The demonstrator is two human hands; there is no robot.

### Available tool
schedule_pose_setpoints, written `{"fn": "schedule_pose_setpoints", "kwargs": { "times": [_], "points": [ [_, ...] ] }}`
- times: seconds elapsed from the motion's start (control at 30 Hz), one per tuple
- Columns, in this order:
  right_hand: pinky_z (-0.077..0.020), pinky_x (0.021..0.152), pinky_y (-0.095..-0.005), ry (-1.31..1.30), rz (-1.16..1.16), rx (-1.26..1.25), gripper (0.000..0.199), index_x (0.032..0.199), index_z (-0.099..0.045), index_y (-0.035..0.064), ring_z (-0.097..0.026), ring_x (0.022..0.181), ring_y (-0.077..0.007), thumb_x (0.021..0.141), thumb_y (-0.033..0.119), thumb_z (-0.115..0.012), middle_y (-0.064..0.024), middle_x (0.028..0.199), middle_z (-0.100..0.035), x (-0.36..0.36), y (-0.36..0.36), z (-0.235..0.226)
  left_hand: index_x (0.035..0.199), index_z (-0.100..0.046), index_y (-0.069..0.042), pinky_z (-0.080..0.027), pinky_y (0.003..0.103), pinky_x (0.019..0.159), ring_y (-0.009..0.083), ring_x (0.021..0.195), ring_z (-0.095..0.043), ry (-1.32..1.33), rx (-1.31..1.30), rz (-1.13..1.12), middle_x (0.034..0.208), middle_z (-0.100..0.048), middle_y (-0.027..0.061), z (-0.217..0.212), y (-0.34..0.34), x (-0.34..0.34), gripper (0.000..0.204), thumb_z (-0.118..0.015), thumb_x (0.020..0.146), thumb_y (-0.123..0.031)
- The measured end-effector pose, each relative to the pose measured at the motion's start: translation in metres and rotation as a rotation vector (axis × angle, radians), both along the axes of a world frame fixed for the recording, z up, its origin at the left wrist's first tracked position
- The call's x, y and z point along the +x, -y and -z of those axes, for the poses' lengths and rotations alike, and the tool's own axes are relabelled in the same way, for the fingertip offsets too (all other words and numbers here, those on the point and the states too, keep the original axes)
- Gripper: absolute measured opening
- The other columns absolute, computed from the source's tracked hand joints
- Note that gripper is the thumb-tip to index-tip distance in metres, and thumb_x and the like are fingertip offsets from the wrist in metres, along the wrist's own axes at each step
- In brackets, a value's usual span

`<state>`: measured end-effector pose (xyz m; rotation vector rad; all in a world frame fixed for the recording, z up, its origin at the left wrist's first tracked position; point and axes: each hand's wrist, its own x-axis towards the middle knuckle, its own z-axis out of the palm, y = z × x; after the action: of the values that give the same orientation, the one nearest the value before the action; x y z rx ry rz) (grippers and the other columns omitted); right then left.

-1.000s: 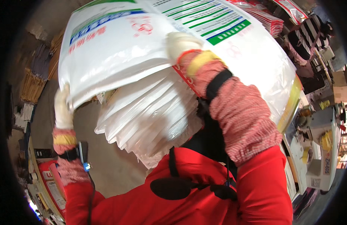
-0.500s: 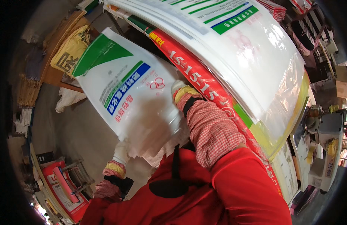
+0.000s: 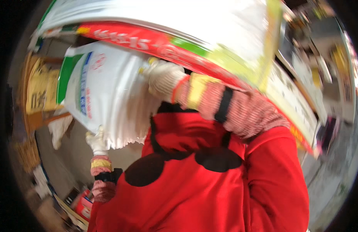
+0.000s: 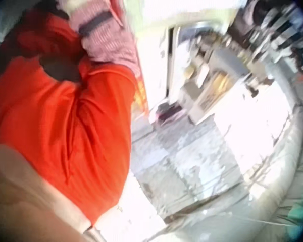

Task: Sealing the edges of large plastic fertilizer bags using an industrial ultrasonic sealing machine.

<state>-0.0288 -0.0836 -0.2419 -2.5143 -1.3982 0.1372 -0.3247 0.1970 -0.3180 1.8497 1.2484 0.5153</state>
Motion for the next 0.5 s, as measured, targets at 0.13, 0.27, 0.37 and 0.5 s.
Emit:
{"fn": "schedule_pose_setpoints", "kwargs": {
  "times": [0.13, 0.27, 0.37, 0.5],
  "points": [
    [-0.0516, 0.073, -0.0398, -0.273, 0.179, 0.271, 0.03, 0.106, -0.062, 0.0072, -0.062, 0.087, -0.0317, 0.076, 0.011, -0.065, -0.0141, 0.096, -0.061, -0.054, 0.185, -0.072, 0.124, -0.043, 0.006, -0.041, 0.037, 0.095, 0.0267, 0.106, -0.05, -0.046, 0.288, 0.124, 0.118, -0.047, 0.0163, -0.047, 0.007, 0.024, 0.051, -0.068, 0.08, -0.001],
    [-0.0493, 0.068, -0.0384, -0.501, 0.668, 0.061, 0.017, 0.096, -0.062, 0.0071, -0.061, 0.08, -0.0306, 0.079, 0.012, -0.063, -0.0124, 0.085, -0.062, -0.145, 0.307, -0.112, 0.128, -0.046, 0.003, -0.034, 0.041, 0.105, 0.0303, 0.123, -0.042, -0.088, 0.831, 0.465, 0.131, -0.041, 0.0178, -0.112, 0.046, 0.075, 0.046, -0.062, 0.089, -0.016],
    [-0.0502, 0.069, -0.034, -0.804, 0.746, 0.196, 0.02, 0.098, -0.063, 0.0077, -0.062, 0.081, -0.0319, 0.079, 0.014, -0.064, -0.0126, 0.084, -0.062, -0.235, 0.33, -0.115, 0.124, -0.05, 0.002, -0.04, 0.035, 0.099, 0.0254, 0.122, -0.045, 0.108, 0.736, 0.743, 0.128, -0.046, 0.0149, -0.146, 0.099, 0.115, 0.035, -0.058, 0.092, -0.012],
    [-0.0525, 0.071, -0.0345, -1.042, 1.17, 0.326, 0.025, 0.104, -0.065, 0.0102, -0.064, 0.086, -0.0297, 0.08, 0.015, -0.065, -0.0117, 0.091, -0.065, -0.316, 0.341, -0.086, 0.113, -0.058, 0.001, -0.04, 0.028, 0.094, 0.018, 0.107, -0.054, 0.041, -0.141, 0.945, 0.112, -0.059, 0.0087, -0.167, 0.195, 0.162, 0.027, -0.06, 0.086, -0.001]
  ]
}}
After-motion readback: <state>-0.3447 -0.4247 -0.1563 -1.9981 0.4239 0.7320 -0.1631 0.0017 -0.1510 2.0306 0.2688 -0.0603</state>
